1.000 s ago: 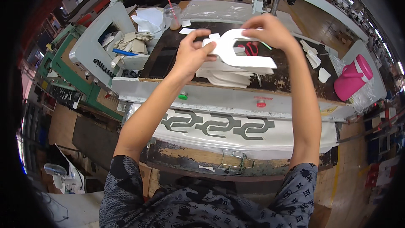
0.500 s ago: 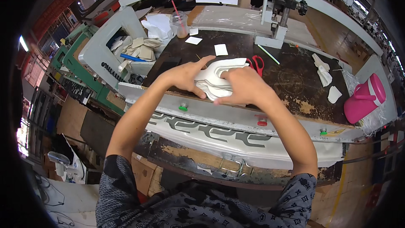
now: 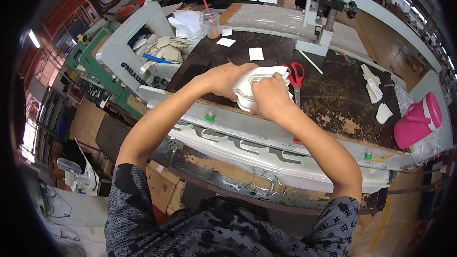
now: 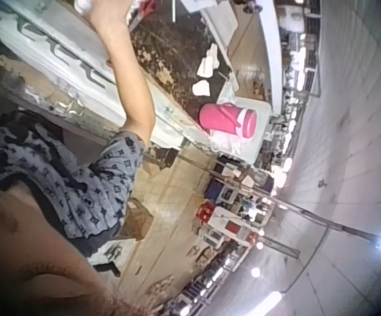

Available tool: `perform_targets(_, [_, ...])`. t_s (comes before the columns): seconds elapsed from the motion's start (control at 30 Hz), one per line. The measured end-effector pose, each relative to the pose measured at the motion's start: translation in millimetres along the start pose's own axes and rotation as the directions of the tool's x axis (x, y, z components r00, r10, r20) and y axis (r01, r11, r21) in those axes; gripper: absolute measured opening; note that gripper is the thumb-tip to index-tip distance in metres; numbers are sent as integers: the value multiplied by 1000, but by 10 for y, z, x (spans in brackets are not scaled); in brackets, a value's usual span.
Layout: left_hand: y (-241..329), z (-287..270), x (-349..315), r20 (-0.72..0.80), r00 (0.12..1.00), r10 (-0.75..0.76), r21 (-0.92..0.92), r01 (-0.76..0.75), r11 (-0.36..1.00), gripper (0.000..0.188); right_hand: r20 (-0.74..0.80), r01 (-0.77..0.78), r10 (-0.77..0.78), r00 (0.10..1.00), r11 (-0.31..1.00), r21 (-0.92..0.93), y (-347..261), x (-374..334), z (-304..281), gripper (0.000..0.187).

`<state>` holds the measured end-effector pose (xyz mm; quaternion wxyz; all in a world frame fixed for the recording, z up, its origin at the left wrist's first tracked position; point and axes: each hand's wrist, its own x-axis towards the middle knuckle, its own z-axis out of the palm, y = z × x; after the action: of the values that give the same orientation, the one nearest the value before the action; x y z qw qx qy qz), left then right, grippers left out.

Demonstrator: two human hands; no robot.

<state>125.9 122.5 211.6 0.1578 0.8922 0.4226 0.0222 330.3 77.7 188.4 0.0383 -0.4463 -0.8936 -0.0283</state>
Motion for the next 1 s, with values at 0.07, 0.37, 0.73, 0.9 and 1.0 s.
perform_targets(0.07, [-31,-18,-4,30,1000,1,-11,-1,1000,120,45,4,-3,999,1000,-23,-5,3,-103,53])
perform_targets(0.37, [-137,-125,-7,75,997,-20,-78,26,997,117,78,-42,22,997,964,261,160,80,-212,53])
perform_targets(0.73, [-424,0,127,-50,995,81,-165,-88,982,100,100,-80,35,994,871,485,303,224,-324,43])
perform_targets(0.9, [-203,-212,64,-280,953,116,-208,-178,962,94,-309,85,-49,950,991,104,201,102,-364,37])
perform_targets(1.0, [-72,-307,-51,-390,872,295,-163,-381,910,98,-363,-2,3,932,1000,3,-216,-188,-445,42])
